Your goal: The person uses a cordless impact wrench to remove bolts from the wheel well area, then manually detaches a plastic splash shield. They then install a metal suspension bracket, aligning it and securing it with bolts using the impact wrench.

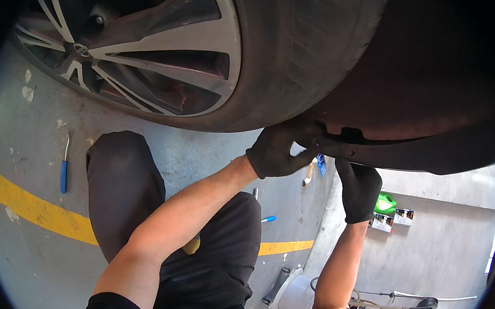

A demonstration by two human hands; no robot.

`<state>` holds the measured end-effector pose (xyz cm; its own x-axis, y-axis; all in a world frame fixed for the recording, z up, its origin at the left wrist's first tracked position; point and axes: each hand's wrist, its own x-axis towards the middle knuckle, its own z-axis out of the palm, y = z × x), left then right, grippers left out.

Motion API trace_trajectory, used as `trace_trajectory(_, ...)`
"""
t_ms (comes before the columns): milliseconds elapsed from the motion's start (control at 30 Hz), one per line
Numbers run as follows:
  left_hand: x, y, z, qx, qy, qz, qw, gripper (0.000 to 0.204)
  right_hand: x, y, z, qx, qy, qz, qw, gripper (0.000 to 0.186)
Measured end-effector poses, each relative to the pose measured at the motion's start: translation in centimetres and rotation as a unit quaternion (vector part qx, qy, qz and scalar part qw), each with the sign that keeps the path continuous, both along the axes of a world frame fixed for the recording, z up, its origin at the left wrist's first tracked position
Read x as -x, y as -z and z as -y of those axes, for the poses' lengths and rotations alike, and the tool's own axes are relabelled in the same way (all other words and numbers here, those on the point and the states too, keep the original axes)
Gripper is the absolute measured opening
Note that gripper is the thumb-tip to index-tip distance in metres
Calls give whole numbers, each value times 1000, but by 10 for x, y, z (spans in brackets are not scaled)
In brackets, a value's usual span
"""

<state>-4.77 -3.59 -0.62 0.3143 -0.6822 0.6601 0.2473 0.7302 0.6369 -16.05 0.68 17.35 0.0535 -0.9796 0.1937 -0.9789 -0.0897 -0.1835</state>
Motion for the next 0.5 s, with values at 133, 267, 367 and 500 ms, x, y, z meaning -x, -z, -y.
trace_trajectory(133,11,-7,0,-51,-70,-26,996,32,-10,9,-6,39,5,56,998,37)
trace_trajectory(267,15,0,23,-42,-33,18,998,28,-9,15,-5,71,6,33,997,37)
trace_trajectory(367,19,9,37,-29,-22,-1,999,32,-20,12,-2,59,25,-28,998,41)
trace_trajectory(500,28,1,39,-264,141,-78,951,53,-20,8,-2,33,36,-25,998,44)
